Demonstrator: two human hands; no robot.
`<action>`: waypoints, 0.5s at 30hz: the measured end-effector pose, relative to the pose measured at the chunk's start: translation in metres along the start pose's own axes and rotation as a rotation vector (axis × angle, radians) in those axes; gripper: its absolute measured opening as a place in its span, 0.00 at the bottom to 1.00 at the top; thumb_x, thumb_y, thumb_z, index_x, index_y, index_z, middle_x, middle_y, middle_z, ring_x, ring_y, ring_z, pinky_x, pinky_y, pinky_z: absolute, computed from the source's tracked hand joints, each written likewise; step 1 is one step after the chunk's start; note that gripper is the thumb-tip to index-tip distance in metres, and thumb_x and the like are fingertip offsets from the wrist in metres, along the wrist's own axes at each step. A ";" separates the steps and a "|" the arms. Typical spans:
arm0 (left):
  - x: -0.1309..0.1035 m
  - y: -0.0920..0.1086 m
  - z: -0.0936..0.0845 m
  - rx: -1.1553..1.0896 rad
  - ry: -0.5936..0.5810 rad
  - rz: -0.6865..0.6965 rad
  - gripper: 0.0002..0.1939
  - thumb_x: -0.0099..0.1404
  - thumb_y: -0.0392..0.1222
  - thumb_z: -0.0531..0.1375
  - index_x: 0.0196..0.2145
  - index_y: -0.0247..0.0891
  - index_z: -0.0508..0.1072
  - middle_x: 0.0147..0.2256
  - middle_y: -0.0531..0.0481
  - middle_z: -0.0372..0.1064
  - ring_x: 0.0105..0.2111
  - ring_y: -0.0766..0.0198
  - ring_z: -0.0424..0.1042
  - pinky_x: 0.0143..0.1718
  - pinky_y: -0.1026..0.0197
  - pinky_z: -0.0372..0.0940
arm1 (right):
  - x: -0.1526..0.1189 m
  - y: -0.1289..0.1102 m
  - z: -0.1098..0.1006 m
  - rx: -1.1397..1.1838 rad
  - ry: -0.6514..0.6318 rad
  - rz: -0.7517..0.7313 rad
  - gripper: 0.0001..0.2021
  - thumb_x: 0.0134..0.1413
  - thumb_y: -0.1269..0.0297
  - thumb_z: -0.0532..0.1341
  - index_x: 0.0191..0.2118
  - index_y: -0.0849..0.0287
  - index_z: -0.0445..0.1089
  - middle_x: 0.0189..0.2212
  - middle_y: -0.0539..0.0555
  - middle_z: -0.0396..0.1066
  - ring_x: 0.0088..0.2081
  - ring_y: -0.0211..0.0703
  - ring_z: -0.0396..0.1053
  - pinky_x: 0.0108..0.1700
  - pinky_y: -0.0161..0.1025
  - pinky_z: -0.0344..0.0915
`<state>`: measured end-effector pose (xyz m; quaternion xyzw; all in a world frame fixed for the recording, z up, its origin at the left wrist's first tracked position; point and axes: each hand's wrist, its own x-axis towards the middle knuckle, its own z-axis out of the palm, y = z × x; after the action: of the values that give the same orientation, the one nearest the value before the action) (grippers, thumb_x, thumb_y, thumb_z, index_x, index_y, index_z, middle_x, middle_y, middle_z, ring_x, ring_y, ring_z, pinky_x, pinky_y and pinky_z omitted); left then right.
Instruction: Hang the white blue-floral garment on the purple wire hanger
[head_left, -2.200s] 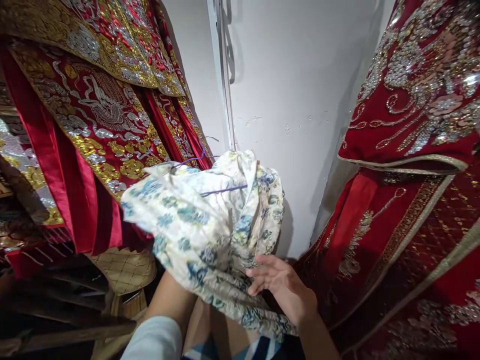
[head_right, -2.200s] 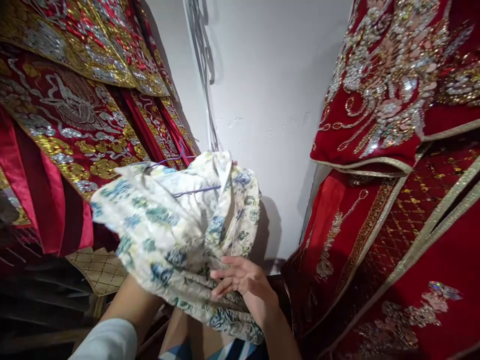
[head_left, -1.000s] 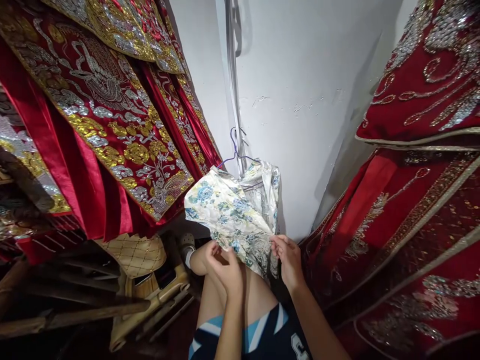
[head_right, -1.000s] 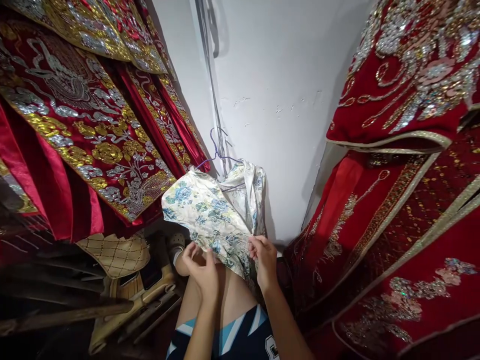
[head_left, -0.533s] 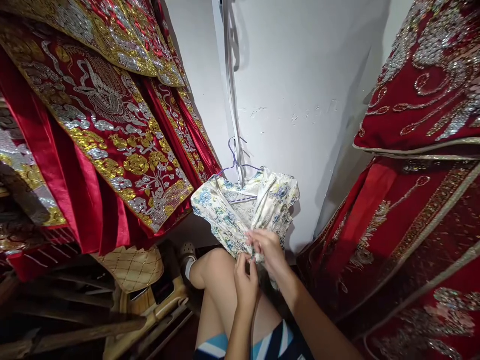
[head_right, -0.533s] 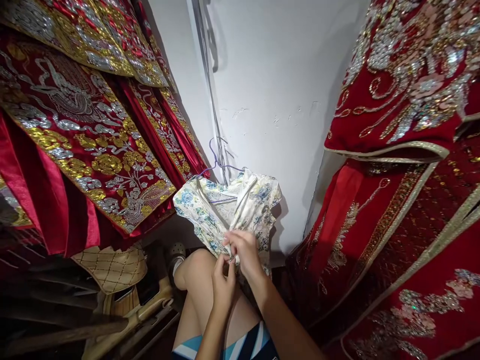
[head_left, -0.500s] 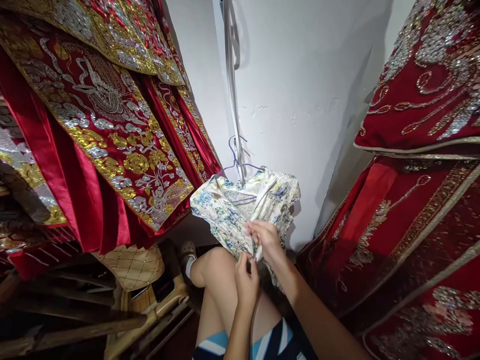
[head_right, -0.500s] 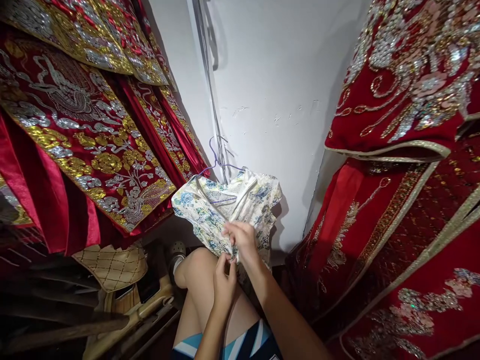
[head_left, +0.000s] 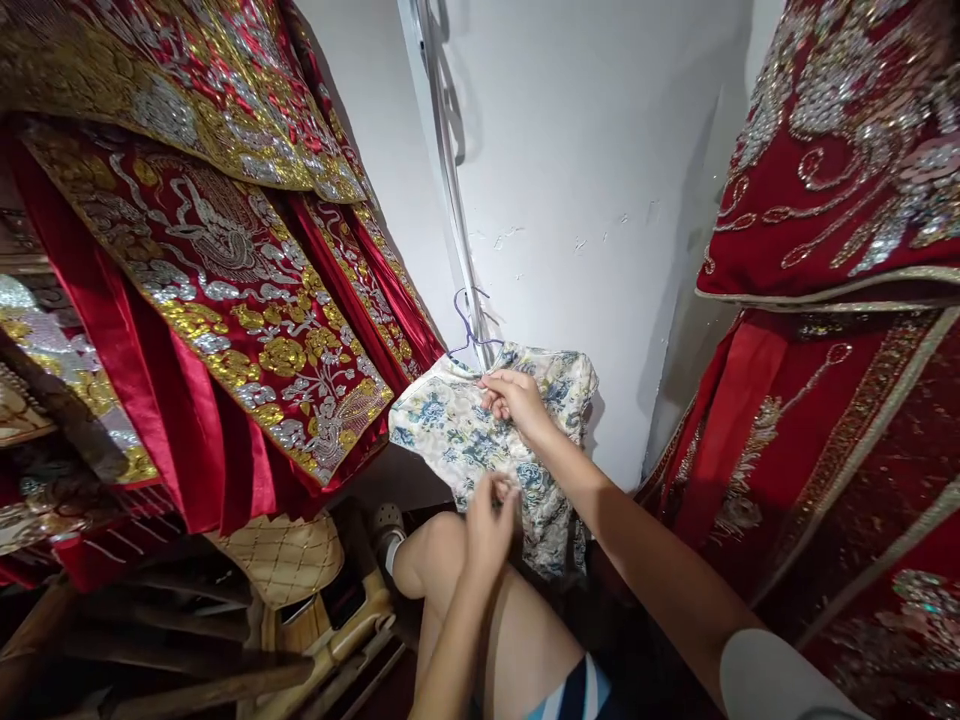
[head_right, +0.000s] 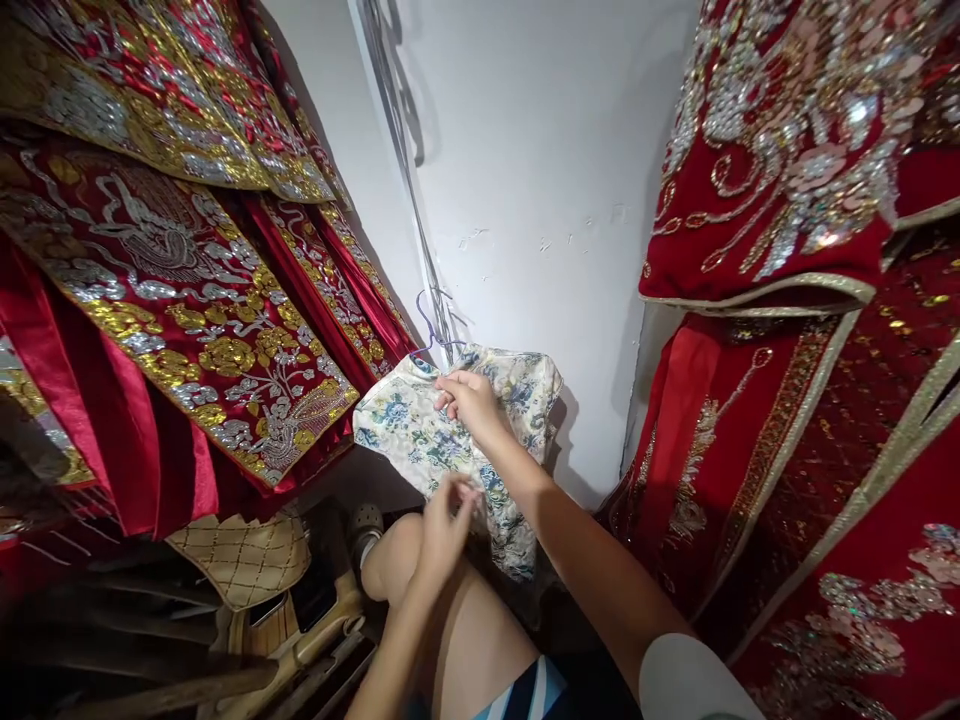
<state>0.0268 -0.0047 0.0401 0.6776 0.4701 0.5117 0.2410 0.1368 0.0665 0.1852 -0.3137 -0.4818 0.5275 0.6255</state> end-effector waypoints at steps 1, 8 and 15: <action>0.020 0.017 -0.012 -0.012 0.088 0.043 0.11 0.69 0.43 0.56 0.47 0.39 0.70 0.35 0.47 0.71 0.36 0.58 0.71 0.39 0.60 0.62 | -0.003 -0.002 -0.002 -0.014 -0.002 -0.006 0.09 0.46 0.60 0.66 0.25 0.60 0.71 0.14 0.48 0.69 0.13 0.30 0.57 0.16 0.30 0.48; 0.123 0.117 -0.066 0.198 0.095 0.534 0.09 0.70 0.41 0.56 0.43 0.37 0.75 0.35 0.48 0.72 0.35 0.61 0.70 0.39 0.61 0.62 | -0.014 -0.040 -0.007 -0.007 -0.091 -0.078 0.12 0.44 0.57 0.68 0.23 0.59 0.69 0.12 0.41 0.54 0.14 0.29 0.50 0.18 0.31 0.47; 0.132 0.109 -0.101 -0.095 0.524 0.271 0.04 0.68 0.38 0.60 0.37 0.36 0.74 0.37 0.51 0.72 0.41 0.62 0.69 0.48 0.60 0.62 | -0.013 0.019 -0.027 -0.129 0.018 0.029 0.13 0.37 0.58 0.68 0.16 0.58 0.66 0.11 0.43 0.55 0.14 0.30 0.48 0.18 0.33 0.43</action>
<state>-0.0185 0.0482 0.2262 0.5669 0.3973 0.7180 0.0723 0.1555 0.0614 0.1556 -0.3651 -0.5049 0.5014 0.6004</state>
